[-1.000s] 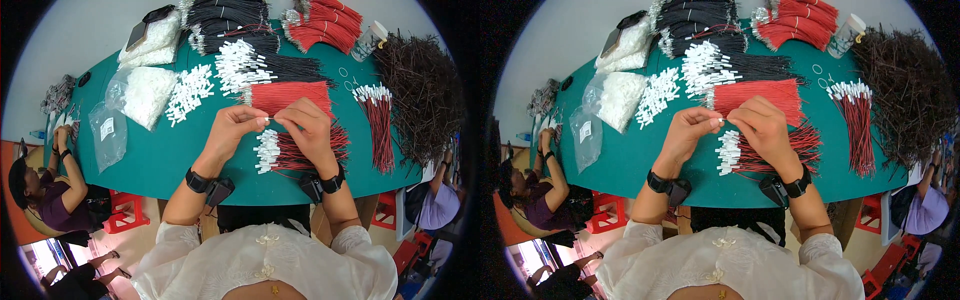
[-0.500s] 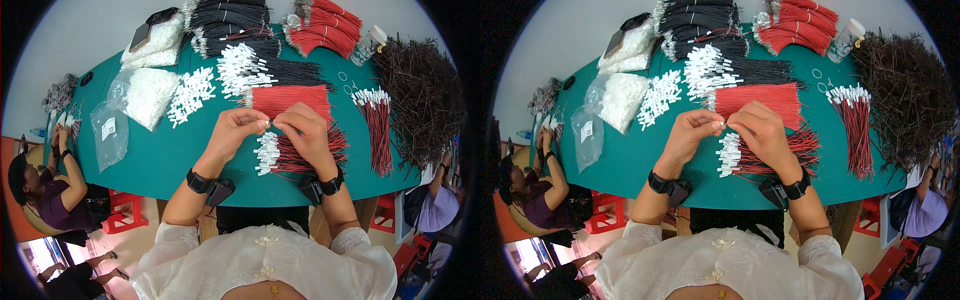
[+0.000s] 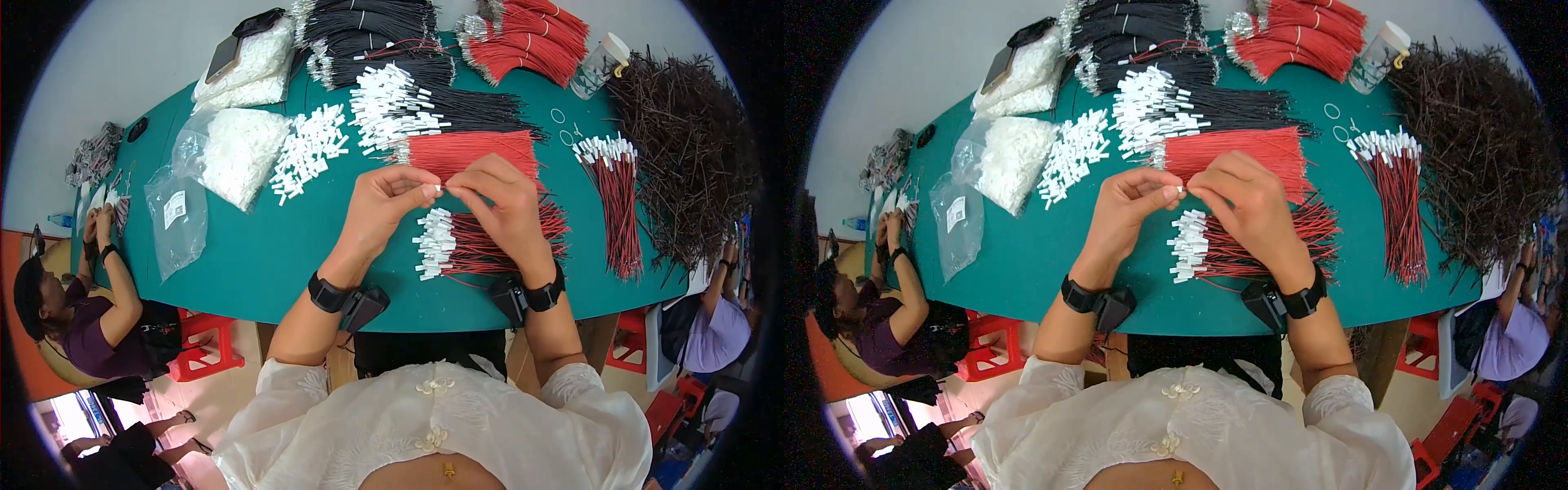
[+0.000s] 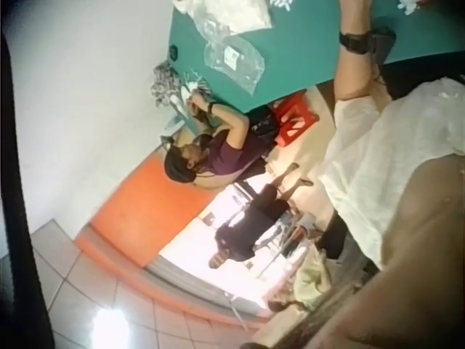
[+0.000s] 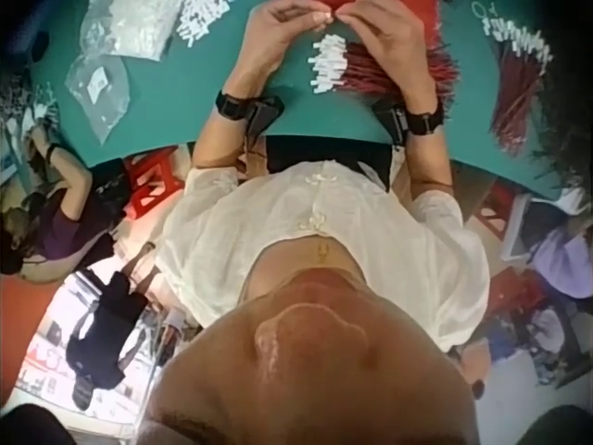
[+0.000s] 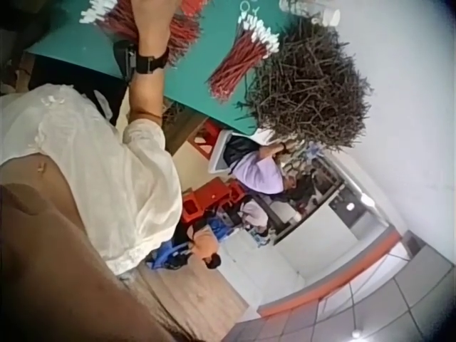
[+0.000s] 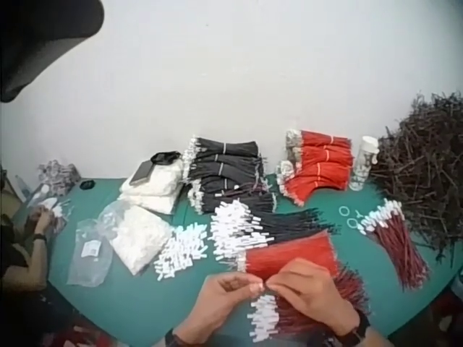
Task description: Assembling and organizing electronic wire bundles by grouping cables and connectors.
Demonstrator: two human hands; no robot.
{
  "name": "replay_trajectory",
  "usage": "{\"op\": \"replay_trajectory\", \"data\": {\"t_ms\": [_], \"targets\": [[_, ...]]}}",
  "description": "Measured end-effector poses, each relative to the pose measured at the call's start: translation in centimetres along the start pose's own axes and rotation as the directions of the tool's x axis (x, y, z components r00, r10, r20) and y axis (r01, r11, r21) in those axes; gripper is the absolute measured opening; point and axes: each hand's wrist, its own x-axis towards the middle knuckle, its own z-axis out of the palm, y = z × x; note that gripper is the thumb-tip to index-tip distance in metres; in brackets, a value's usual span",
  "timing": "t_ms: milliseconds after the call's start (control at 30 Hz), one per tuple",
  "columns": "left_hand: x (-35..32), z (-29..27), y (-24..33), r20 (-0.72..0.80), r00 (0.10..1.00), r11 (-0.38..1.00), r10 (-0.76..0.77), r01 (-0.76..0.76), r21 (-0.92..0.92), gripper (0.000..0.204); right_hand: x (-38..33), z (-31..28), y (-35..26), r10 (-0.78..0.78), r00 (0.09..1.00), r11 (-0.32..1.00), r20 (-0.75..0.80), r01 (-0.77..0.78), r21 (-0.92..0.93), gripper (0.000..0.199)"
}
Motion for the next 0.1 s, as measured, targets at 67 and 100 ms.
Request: {"op": "replay_trajectory", "data": {"t_ms": [67,100], "targets": [[0.10,-0.27,-0.15,-0.042,0.999,0.994,0.027,-0.022,0.111,0.017,-0.03,-0.82,0.02,0.050,0.998,0.998,0.041,-0.048,-0.045,0.015],[0.21,-0.54,-0.17,-0.079,0.995,0.974,0.058,-0.040,0.223,0.019,-0.14,-1.33,0.08,0.111,0.990,0.993,0.084,-0.107,-0.056,0.014]]}}
